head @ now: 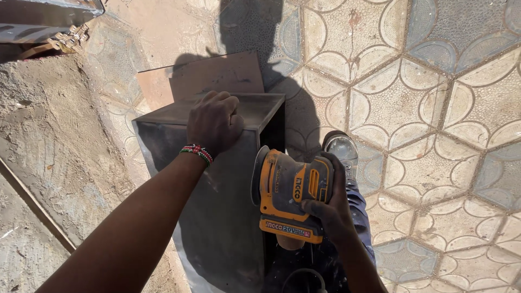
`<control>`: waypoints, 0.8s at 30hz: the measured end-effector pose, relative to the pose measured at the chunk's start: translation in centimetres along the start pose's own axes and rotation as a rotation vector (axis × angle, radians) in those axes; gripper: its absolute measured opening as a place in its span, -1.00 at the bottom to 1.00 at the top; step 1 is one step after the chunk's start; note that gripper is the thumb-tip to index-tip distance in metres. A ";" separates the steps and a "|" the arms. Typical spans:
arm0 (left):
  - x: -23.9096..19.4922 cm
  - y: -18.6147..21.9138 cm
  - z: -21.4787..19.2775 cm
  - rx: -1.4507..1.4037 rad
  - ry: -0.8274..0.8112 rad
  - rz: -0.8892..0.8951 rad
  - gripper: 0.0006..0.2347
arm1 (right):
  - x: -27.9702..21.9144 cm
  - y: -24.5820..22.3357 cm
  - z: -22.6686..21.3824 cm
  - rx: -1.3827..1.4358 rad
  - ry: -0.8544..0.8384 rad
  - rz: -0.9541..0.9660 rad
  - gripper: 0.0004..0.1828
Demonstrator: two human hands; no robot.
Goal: The person uses an electric sander to smooth the surface of a dark metal structure. They hold the sander with their right hand and guide it along the edges and flat surfaces, while their left hand stabilizes the metal piece.
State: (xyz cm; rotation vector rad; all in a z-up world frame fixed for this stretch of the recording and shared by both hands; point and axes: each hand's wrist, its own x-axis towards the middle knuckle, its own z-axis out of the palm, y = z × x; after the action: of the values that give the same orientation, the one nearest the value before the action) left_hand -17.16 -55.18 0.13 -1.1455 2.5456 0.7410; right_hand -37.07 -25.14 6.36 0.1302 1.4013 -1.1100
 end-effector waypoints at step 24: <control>-0.2 -0.7 1.5 0.049 0.149 0.033 -0.92 | 13.7 -3.1 -0.4 0.131 -0.042 -0.180 0.22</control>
State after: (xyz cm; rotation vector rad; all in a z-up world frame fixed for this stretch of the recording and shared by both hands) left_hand -16.41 -54.63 -1.27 -1.1874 2.6944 0.6186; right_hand -42.36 -33.85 -3.28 0.0747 1.3221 -1.3469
